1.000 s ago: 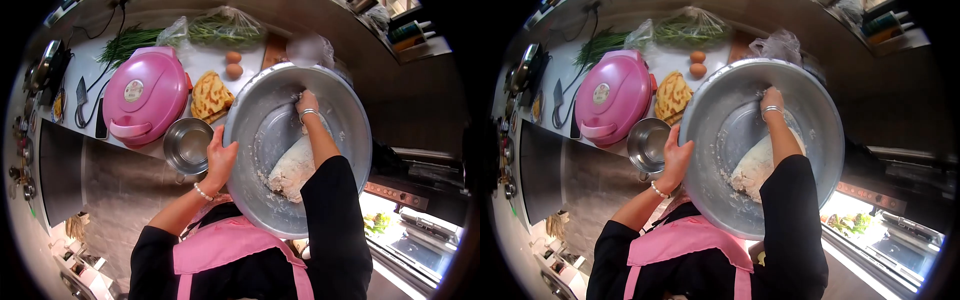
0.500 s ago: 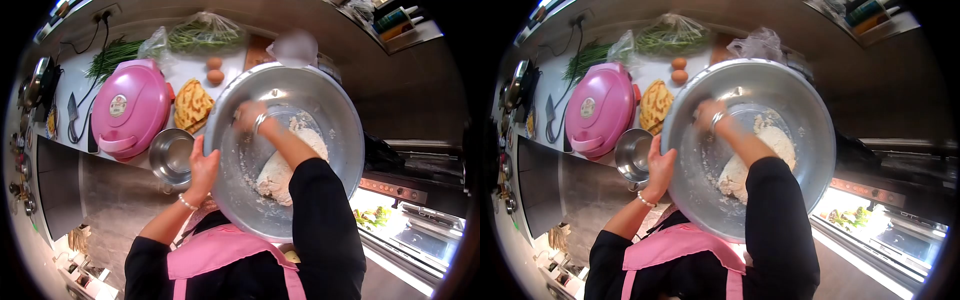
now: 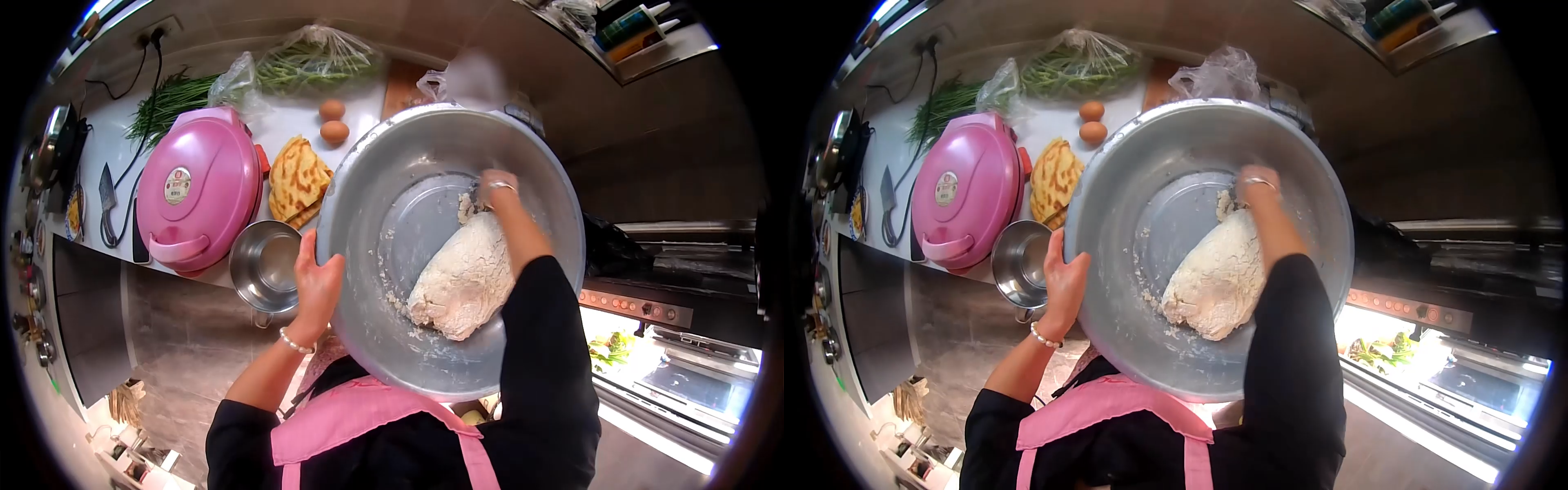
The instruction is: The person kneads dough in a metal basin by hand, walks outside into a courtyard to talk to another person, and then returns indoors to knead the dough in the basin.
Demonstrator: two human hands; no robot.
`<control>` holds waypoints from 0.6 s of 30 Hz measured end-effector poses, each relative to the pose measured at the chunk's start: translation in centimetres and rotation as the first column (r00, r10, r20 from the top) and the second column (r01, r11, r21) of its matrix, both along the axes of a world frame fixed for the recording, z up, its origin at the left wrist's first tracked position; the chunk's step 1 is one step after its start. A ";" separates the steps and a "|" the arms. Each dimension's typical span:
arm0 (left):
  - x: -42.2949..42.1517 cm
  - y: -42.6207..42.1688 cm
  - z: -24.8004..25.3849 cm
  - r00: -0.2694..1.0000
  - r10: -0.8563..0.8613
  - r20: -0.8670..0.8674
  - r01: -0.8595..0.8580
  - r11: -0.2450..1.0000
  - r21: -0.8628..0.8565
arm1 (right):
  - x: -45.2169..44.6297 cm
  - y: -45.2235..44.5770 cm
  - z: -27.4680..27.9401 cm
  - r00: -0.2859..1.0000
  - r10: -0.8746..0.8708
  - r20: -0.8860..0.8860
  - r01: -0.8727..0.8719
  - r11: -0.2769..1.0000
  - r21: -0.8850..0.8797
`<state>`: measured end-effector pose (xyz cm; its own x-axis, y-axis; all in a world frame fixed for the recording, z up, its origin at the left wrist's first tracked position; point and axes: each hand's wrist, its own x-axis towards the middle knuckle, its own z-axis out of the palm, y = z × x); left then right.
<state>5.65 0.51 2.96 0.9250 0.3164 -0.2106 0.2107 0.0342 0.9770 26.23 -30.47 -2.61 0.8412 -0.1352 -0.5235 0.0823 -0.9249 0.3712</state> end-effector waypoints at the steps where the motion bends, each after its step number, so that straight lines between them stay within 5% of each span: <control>1: 0.2 0.0 0.3 1.000 -0.002 -0.009 0.002 1.000 0.016 | 0.2 3.2 0.6 0.998 0.026 -0.056 -0.028 0.999 -0.034; 4: -0.5 0.0 -0.1 0.999 -0.003 -0.051 0.003 1.000 0.009 | -1.2 9.3 0.1 0.953 0.304 -0.004 -0.301 0.946 0.122; 9: -0.2 -0.3 0.3 1.000 -0.004 -0.025 0.007 0.994 0.108 | -1.1 6.2 0.5 0.976 0.180 0.120 -0.208 0.934 0.291; 11: -0.3 -0.3 0.7 0.999 -0.012 -0.051 0.016 0.997 0.070 | -2.0 1.0 1.6 0.993 0.058 0.105 -0.086 0.955 0.283; 14: -0.5 -0.3 0.3 1.000 -0.015 -0.004 0.015 0.999 0.045 | -4.7 -5.1 2.3 0.994 0.109 -0.032 -0.107 0.992 0.065; 18: -0.3 -0.1 0.2 1.000 -0.012 -0.001 0.012 0.998 0.060 | -3.1 -3.0 2.0 0.988 0.131 -0.083 -0.132 0.991 -0.005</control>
